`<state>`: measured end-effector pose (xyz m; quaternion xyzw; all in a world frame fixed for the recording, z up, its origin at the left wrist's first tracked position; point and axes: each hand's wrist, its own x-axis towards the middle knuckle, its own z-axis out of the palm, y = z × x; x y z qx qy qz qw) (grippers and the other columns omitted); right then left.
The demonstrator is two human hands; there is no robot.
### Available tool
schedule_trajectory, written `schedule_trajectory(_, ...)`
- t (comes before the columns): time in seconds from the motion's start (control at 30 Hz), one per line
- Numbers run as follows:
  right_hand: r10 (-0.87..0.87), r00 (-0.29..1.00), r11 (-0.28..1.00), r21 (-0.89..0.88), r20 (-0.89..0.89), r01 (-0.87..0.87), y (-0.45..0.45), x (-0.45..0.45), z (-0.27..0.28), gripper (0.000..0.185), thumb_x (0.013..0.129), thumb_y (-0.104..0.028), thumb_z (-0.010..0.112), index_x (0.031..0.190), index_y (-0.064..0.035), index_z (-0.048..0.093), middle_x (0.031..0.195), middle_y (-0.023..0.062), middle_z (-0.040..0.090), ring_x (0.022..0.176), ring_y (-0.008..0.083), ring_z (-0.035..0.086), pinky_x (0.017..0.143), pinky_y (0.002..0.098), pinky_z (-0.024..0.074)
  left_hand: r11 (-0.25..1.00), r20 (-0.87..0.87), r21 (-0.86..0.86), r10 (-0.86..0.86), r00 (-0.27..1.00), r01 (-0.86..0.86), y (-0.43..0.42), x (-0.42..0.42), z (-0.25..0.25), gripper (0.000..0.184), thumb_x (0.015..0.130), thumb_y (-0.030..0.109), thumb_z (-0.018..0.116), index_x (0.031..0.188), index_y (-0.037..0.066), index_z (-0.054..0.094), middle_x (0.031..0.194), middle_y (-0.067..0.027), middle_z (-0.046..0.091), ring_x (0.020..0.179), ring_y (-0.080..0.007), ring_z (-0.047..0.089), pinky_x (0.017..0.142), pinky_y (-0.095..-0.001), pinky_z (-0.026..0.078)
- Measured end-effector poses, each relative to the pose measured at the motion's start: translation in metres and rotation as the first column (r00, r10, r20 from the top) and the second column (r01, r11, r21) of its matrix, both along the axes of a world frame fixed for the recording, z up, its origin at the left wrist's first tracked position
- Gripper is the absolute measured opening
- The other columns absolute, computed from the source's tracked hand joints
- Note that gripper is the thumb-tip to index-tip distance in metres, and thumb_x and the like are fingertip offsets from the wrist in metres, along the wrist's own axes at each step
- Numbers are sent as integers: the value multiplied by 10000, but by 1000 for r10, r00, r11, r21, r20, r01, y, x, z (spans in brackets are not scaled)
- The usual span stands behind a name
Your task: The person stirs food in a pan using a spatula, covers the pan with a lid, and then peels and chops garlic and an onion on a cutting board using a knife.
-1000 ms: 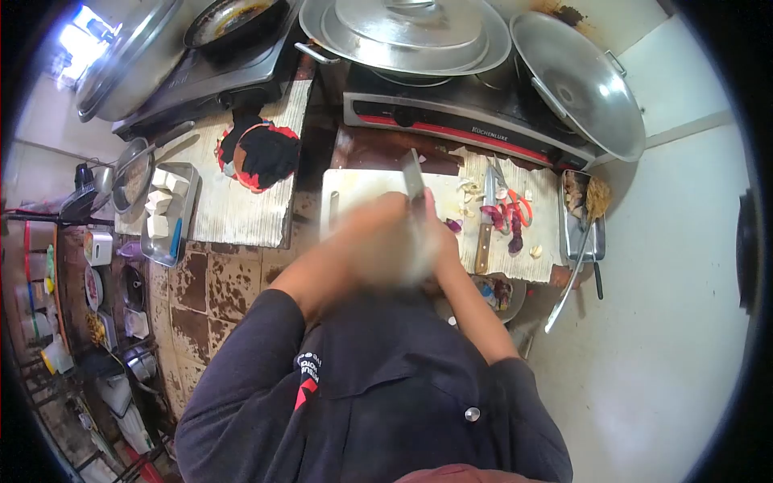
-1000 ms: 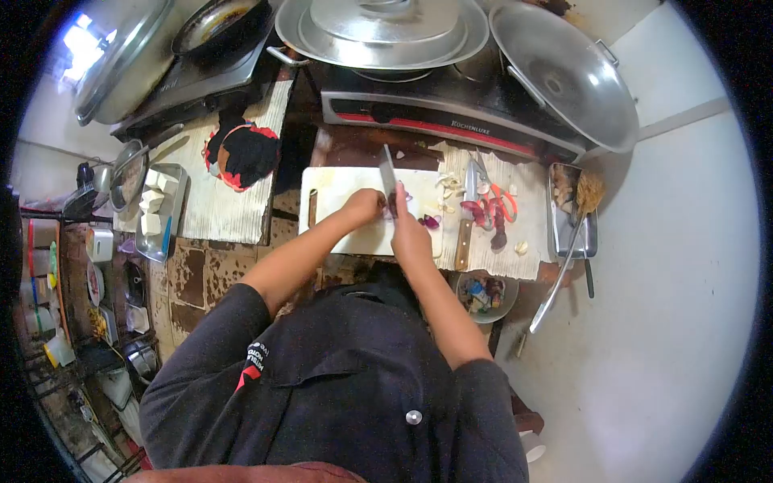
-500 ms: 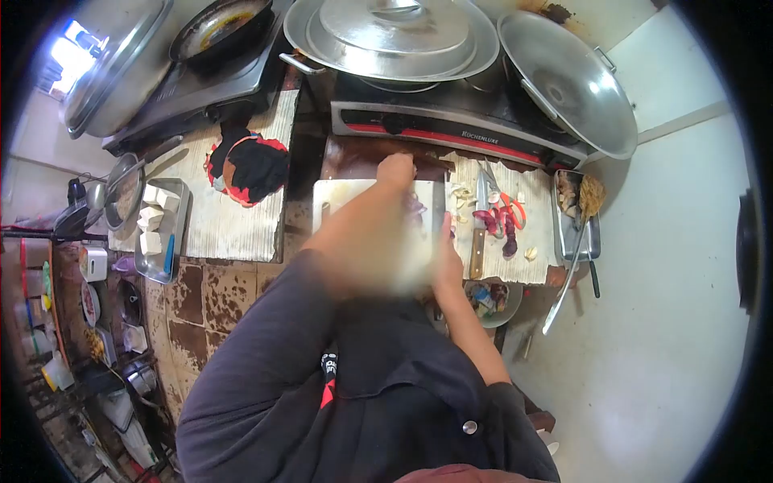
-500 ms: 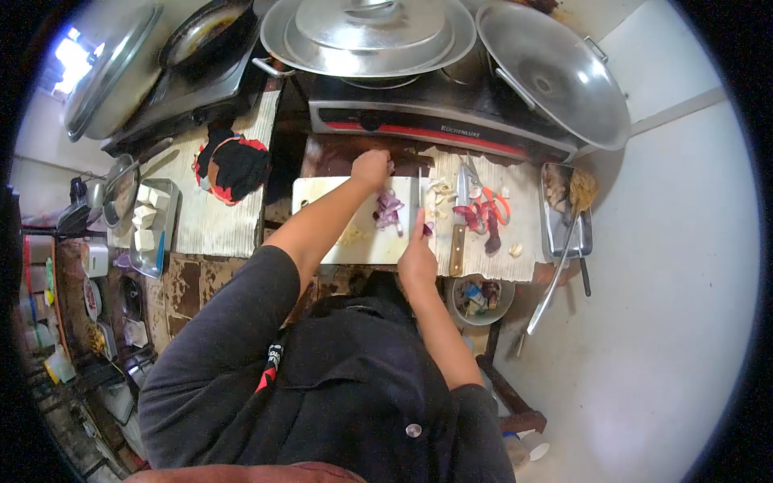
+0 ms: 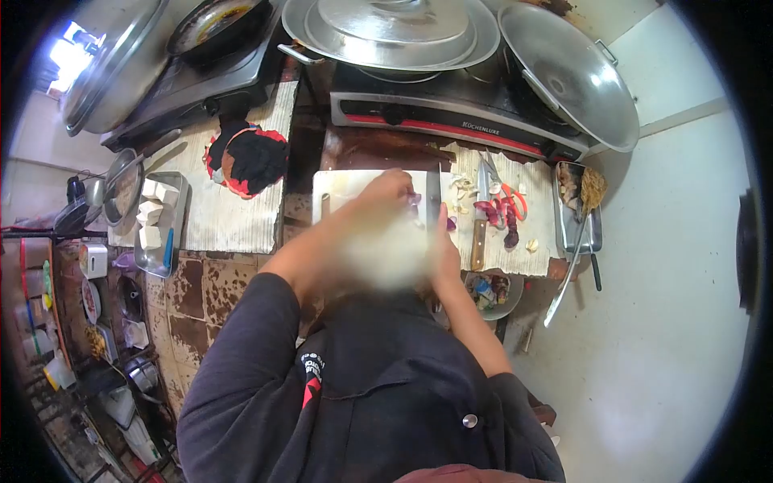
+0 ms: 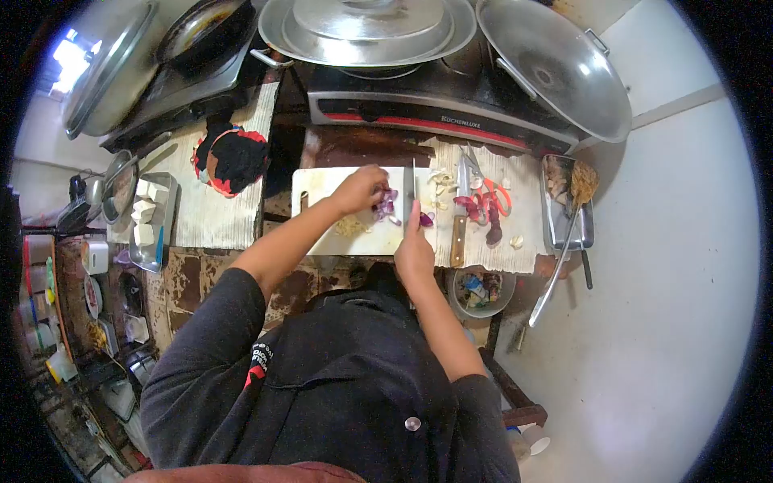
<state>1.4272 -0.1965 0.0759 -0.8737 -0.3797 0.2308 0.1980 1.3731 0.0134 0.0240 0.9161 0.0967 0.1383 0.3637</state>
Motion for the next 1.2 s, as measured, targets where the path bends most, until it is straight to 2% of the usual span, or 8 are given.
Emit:
schedule_trajectory(0.23, 33, 998, 999, 16, 56, -34, 11, -4, 16, 829, 770, 39, 440, 1456, -131, 6, 1061, 306, 553, 809, 428, 601, 681, 478, 477, 926, -52, -278, 251, 967, -255, -32, -18, 0, 420, 759, 0, 499, 1166, 69, 574, 1246, -174, 528, 1143, -319, 515, 970, -352, 410)
schedule_trajectory(0.33, -3, 1000, 1000, -16, -12, 2, 10, -1, 34, 799, 793, 34, 432, 1454, -122, 11, 1040, 293, 568, 811, 430, 600, 691, 470, 481, 986, 110, -88, 153, 982, -144, -38, -31, 4, 440, 818, 78, 511, 1257, 65, 505, 1329, -177, 459, 1241, -331, 425, 1028, -347, 350)
schedule_trajectory(0.4, -3, 999, 966, 259, -49, 16, 6, 2, 24, 766, 817, 16, 429, 1452, -115, 21, 1021, 288, 576, 803, 430, 600, 689, 470, 482, 998, 145, 58, 13, 989, -21, -47, -37, 6, 499, 868, 191, 491, 1340, 62, 393, 1401, -180, 360, 1305, -333, 331, 1066, -390, 276)
schedule_trajectory(0.5, -70, 933, 927, 322, -352, 192, -2, 9, 70, 722, 845, -10, 425, 1449, -107, 41, 997, 284, 582, 789, 426, 603, 674, 467, 482, 986, -103, 168, -2, 995, 20, -82, -40, 87, 610, 918, 348, 427, 1420, 60, 234, 1473, -183, 218, 1365, -336, 206, 1094, -465, 171)
schedule_trajectory(0.7, -98, 923, 976, 216, 371, 17, -41, 53, 59, 454, 814, -75, 512, 1250, -146, 412, 965, 167, 564, 726, 357, 606, 640, 475, 492, 971, -107, 171, 189, 976, -169, -78, -60, 59, 614, 918, 444, 391, 1449, 188, 221, 1522, -152, 48, 1404, -308, 70, 1093, -529, 57)
schedule_trajectory(0.83, -20, 877, 998, -44, 479, 47, -78, 99, 28, 368, 806, -155, 589, 1165, -149, 511, 1031, 120, 481, 824, 325, 588, 669, 438, 495, 898, -178, 155, 436, 882, -413, -57, -87, 56, 554, 911, 378, 417, 1415, 169, 323, 1521, -147, 70, 1403, -315, 61, 1092, -524, 24)
schedule_trajectory(1.07, 9, 869, 1000, 12, 494, -17, -92, 121, 5, 428, 780, -282, 650, 1153, -116, 523, 1065, 134, 510, 920, 328, 550, 732, 439, 477, 615, -107, 297, 782, 614, -731, -17, -167, 19, 558, 899, 305, 455, 1407, 124, 312, 1509, -178, 109, 1395, -343, 83, 1074, -569, 31)
schedule_trajectory(1.2, -192, 815, 976, 16, 546, 219, -54, 196, 30, 400, 781, -321, 636, 1082, -65, 572, 1019, 136, 564, 944, 333, 546, 763, 444, 471, 531, -53, 359, 832, 552, -767, -23, -172, 24, 606, 894, 357, 458, 1425, 131, 271, 1508, -178, 110, 1391, -350, 94, 1054, -606, 28)
